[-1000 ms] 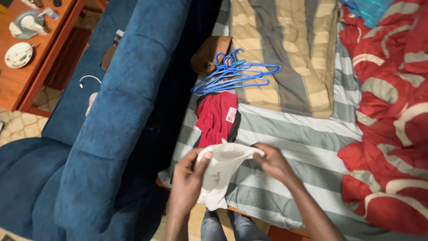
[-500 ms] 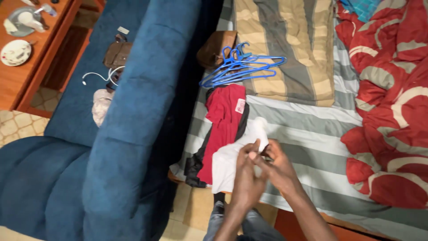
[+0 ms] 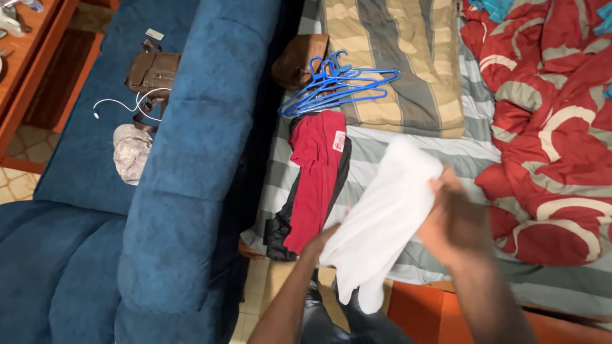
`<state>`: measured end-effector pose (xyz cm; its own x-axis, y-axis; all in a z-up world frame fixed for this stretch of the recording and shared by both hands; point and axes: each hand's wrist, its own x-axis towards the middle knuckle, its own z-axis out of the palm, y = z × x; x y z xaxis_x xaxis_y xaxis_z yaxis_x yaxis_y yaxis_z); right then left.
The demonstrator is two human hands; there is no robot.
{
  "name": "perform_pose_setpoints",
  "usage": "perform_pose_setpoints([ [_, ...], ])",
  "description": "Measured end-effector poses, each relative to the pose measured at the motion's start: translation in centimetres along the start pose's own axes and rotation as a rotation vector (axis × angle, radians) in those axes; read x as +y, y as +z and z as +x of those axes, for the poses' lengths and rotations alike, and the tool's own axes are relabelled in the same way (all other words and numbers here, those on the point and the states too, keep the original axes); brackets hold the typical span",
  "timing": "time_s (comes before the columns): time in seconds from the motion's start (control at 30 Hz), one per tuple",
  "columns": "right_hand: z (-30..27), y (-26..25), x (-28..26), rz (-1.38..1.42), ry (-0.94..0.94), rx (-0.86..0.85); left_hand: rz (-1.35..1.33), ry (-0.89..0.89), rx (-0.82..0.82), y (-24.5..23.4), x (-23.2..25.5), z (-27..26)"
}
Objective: The person removes several garments from a closet on hangers, places them on a bed, and then folds some items by hand. They handle a black shirt, a red shirt, a white t-shirt, a floral shirt, and a white striped jersey, folding the first four and buttoning the jersey.
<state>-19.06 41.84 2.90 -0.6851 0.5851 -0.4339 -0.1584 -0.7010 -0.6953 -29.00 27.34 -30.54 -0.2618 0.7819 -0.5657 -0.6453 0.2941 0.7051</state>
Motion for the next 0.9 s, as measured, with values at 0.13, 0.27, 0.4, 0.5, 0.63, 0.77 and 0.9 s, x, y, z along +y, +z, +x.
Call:
perform_pose_setpoints([
  [0.13, 2.9, -2.6, -1.6, -0.511, -0.415, 0.021, -0.158, -0.168, -0.077, -1.6, -7.7, -3.8],
  [0.27, 8.7, -9.0, 0.8, 0.102, -0.214, -0.028, -0.307, -0.332, -0.163, -2.1, -2.4, -11.1],
  [0.4, 12.1, -12.1, 4.8, -1.15, -0.562, 0.062, -0.057, -0.185, -0.111, -7.0, -8.0, -11.8],
  [0.5, 17.0, -10.3, 6.0, 0.131, 0.041, 0.051, 0.284, -0.104, -0.103, -6.3, -2.9, -12.4],
  [0.63, 22.9, -10.9, 7.0, 0.094, -0.043, 0.029, 0.485, -0.029, 0.211, -6.2, -2.0, -8.1],
  [0.77, 24.5, -11.7, 9.3, -0.412, -0.011, 0.226, 0.718, 0.306, 0.538, -7.7, -5.3, -1.4],
  [0.9, 20.2, -16.1, 16.7, -0.227, 0.188, 0.217, 0.835, 0.03, 0.601, -9.4, -8.8, 1.7],
])
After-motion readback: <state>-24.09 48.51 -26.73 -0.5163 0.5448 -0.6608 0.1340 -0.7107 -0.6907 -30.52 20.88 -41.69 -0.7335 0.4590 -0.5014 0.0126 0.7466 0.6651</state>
